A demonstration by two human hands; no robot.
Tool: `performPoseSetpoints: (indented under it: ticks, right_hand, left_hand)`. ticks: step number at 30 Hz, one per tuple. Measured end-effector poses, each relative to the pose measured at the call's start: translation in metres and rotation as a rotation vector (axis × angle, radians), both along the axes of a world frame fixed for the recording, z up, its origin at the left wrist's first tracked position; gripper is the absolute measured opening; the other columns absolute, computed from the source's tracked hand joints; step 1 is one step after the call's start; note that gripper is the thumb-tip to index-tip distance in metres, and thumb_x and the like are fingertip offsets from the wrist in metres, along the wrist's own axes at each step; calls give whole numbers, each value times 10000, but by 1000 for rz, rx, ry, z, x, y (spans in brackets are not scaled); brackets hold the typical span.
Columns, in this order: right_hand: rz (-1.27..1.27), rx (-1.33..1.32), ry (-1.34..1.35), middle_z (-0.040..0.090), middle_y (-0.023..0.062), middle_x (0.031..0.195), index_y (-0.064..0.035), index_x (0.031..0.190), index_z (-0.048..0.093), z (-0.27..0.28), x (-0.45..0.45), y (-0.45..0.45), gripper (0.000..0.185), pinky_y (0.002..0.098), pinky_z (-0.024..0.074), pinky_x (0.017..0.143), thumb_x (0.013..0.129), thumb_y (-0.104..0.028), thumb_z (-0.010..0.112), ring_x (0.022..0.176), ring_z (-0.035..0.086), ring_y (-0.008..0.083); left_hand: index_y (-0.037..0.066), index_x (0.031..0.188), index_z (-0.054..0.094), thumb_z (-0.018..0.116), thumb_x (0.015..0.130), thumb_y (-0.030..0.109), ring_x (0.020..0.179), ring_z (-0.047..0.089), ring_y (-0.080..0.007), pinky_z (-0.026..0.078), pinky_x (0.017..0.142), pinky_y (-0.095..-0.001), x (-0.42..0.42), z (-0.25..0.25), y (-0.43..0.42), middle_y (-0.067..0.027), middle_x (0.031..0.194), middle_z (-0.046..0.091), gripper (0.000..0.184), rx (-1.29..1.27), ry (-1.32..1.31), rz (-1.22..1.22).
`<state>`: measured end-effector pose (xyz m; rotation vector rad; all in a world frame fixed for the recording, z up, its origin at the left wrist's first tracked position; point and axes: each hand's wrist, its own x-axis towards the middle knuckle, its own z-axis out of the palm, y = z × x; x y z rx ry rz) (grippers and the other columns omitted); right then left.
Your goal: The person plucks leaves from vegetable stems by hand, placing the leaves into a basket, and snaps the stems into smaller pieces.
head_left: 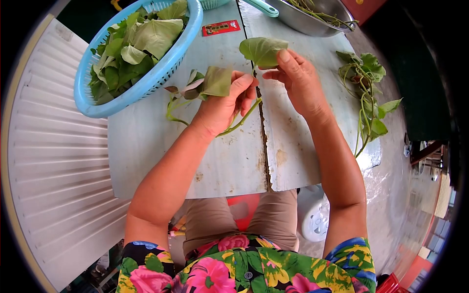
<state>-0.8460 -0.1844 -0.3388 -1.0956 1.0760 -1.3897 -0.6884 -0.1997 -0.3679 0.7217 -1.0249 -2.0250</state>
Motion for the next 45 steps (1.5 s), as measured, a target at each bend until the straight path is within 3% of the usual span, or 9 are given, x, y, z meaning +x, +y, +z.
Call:
performPoseSetpoints:
  ticks: [4, 7, 11, 21, 28, 31, 34, 36, 45]
  right_hand:
    - [-56, -4, 86, 608, 27, 784, -25, 901, 618, -3, -1, 1, 275, 224, 421, 641, 792, -277, 605, 683, 521, 79]
    - [-51, 2, 125, 594, -3, 691, -21, 844, 630, -6, 1, 1, 225, 203, 396, 544, 799, -240, 602, 594, 484, 49]
    - [72, 90, 163, 563, -23, 652, -22, 824, 629, -3, 8, 6, 216, 177, 354, 463, 783, -235, 627, 536, 438, 33]
    - [23, 123, 67, 546, -18, 625, -41, 746, 608, -5, 5, 1, 162, 195, 351, 460, 786, -197, 611, 516, 420, 47]
    - [-327, -21, -215, 546, 28, 661, -31, 770, 576, -6, -16, -9, 172, 214, 372, 478, 764, -190, 639, 518, 461, 84]
    - [-403, -376, 119, 564, 16, 703, -48, 795, 587, 2, -10, -1, 111, 217, 412, 583, 746, -122, 654, 628, 511, 92]
    - [-255, -698, 653, 583, 40, 842, -87, 819, 634, 2, 0, 5, 155, 263, 436, 691, 678, -31, 663, 826, 529, 165]
    - [-160, -773, 851, 587, 34, 857, -96, 828, 638, 1, 8, 5, 179, 302, 433, 730, 665, -26, 653, 867, 524, 204]
    - [-107, -765, 1071, 592, 14, 806, -101, 847, 629, -12, -3, -4, 150, 319, 384, 775, 699, -80, 615, 870, 528, 200]
  left_hand:
    - [49, 822, 532, 527, 835, 190, 475, 431, -71, 386, 424, -221, -1, 0, 0, -24, 663, 518, 142, 16, -17, -26]
    - [16, 836, 524, 579, 795, 199, 517, 472, -89, 391, 449, -212, -5, 4, 1, -57, 708, 549, 195, 37, 37, -11]
    - [55, 869, 545, 588, 803, 167, 494, 476, -90, 401, 424, -227, -4, 2, 0, -33, 681, 536, 137, 79, 94, 39]
    - [68, 813, 574, 530, 827, 191, 427, 428, -77, 322, 347, -198, -1, 4, 0, -57, 658, 556, 131, 36, 66, 30]
    - [44, 788, 582, 570, 808, 181, 443, 446, -71, 330, 354, -188, 0, 3, 0, -60, 638, 556, 139, 60, -17, 50]
    - [33, 798, 581, 568, 813, 166, 441, 440, -70, 330, 360, -189, 0, 1, -1, -56, 635, 552, 135, 82, -6, 47]
    - [33, 793, 577, 563, 818, 155, 450, 443, -68, 334, 376, -188, -1, 0, -1, -56, 648, 554, 126, 100, 8, 45]
    - [35, 791, 575, 547, 825, 154, 452, 441, -69, 334, 381, -192, -1, -2, -1, -55, 652, 552, 127, 64, 6, 49]
    - [27, 861, 555, 474, 851, 150, 440, 414, -66, 326, 380, -206, 0, 3, -3, -42, 661, 531, 147, 73, 61, -16]
